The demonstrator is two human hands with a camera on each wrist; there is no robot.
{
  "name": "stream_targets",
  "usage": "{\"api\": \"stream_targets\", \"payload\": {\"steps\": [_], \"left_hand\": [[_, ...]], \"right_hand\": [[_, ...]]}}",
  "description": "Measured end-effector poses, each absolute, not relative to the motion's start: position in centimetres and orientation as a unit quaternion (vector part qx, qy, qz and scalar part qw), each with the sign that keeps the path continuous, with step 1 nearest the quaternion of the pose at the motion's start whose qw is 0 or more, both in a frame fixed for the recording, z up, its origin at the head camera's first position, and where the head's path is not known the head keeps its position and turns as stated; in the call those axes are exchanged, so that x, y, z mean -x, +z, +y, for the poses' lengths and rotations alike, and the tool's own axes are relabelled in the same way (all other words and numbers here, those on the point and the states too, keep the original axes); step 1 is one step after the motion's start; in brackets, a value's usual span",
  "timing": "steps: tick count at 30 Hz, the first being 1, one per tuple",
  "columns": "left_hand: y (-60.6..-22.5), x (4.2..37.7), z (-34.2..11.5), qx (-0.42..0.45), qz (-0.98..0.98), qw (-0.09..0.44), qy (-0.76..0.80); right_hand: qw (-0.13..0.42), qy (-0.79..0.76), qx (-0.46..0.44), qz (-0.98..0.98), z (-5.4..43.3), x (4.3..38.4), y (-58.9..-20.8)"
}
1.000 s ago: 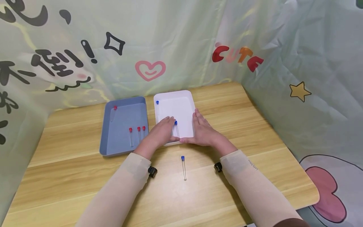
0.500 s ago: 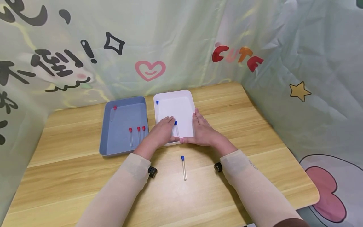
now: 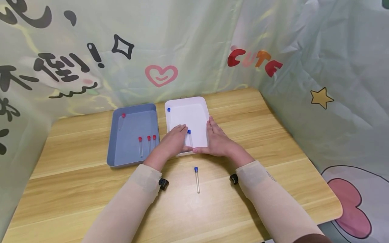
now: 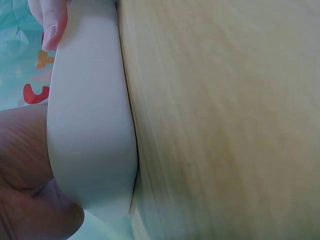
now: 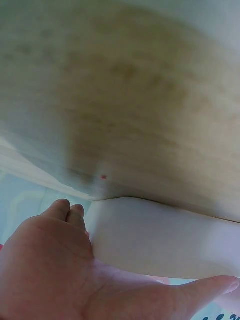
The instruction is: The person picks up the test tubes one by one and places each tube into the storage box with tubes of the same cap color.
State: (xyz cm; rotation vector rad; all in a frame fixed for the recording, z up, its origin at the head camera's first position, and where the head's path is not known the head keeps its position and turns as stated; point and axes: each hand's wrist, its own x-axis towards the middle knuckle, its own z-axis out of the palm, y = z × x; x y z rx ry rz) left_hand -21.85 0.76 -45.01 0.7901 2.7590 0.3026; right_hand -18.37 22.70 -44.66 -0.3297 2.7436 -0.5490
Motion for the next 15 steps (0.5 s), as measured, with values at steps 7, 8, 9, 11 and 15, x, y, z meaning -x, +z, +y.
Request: {"api": "stream_targets", "payload": {"steps": [7, 8, 9, 11, 15], "left_hand": [[-45.07, 21.88, 0.81, -0.270, 0.948, 0.126, 0.108], [-45.10, 21.90, 0.80, -0.270, 0.948, 0.126, 0.110], [-45.13, 21.92, 0.80, -0.270, 0.948, 0.125, 0.112], [-45.21, 21.98, 0.75, -0.270, 0.948, 0.124, 0.115], [-45.13, 21.96, 0.61, -0.277, 0.946, 0.120, 0.122]], "right_hand": [[0.160, -0.186, 0.116, 0.963, 22.74, 18.45, -44.71], [0.161, -0.186, 0.116, 0.962, 22.75, 18.47, -44.72], [0.161, -0.186, 0.115, 0.962, 22.76, 18.49, -44.74], [0.163, -0.189, 0.115, 0.962, 22.78, 18.51, -44.76], [0.165, -0.194, 0.116, 0.960, 22.84, 18.52, -44.81]]}}
